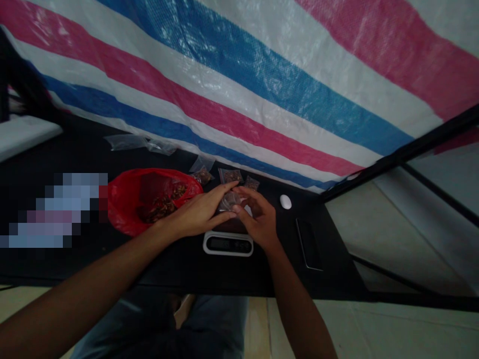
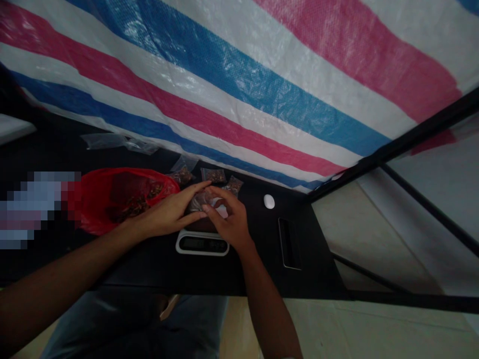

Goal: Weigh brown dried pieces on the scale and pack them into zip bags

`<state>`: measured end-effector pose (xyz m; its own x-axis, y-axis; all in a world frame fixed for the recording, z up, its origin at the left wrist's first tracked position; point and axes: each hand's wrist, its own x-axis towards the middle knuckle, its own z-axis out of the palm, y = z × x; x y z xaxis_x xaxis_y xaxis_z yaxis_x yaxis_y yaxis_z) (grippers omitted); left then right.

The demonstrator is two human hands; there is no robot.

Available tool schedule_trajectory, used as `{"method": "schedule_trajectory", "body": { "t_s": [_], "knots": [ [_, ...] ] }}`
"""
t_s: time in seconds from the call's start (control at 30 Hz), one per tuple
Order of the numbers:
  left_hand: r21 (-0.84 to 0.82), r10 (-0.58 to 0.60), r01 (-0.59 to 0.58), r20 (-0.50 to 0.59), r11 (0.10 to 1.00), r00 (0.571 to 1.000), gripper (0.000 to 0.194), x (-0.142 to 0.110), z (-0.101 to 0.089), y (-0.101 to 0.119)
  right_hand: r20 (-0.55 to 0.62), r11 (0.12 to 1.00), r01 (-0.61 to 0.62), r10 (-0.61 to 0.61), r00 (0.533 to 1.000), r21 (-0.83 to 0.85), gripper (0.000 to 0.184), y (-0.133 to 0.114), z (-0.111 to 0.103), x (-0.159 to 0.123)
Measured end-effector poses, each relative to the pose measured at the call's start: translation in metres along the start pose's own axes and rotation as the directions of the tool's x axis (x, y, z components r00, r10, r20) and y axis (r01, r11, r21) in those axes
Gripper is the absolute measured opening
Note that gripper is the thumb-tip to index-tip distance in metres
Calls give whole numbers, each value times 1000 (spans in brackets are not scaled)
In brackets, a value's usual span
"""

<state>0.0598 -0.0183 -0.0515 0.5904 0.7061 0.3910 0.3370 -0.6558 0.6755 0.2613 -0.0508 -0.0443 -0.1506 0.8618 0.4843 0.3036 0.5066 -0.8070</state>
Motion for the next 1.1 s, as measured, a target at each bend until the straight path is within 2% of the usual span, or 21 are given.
{"method": "schedule_trajectory", "body": {
  "t_s": [0.1,0.27,0.4,0.5,0.67,0.73,0.83,0.93,1.03,1.1],
  "knots": [
    [-4,-9,9,-24,1000,1000,76,0,-2,2,-56,997,2,2,998,73,46,2,6,-2],
    [-5,-41,40,-72,999,997,82,0,-5,4,-96,999,28,-30,995,-25,37,2,8,-2],
    [-37,-78,75,-82,997,994,84,0,-5,6,-115,1000,6,-5,993,8,40,2,6,-3],
    [-46,-100,96,-103,994,990,83,0,-4,6,-88,998,2,3,996,57,44,2,3,-2],
    [23,-120,122,-62,992,991,77,-1,-5,7,59,981,-12,0,998,195,35,2,-3,1],
    [29,-109,112,-77,993,991,79,-2,-6,6,64,975,-40,26,998,220,35,3,-6,2],
    [-33,-34,30,-122,999,992,78,-4,-5,0,30,971,-59,54,998,232,49,6,-13,4],
    [-122,-1,-23,-190,992,982,70,-4,-4,-7,104,997,-53,47,993,57,55,10,-23,6],
    [-231,-70,14,-234,973,970,69,-2,-3,-9,251,974,4,54,966,-226,43,11,-30,5],
    [-309,-91,10,-248,951,964,70,0,-2,-6,289,949,27,69,955,-315,42,11,-31,4]
  ]
}}
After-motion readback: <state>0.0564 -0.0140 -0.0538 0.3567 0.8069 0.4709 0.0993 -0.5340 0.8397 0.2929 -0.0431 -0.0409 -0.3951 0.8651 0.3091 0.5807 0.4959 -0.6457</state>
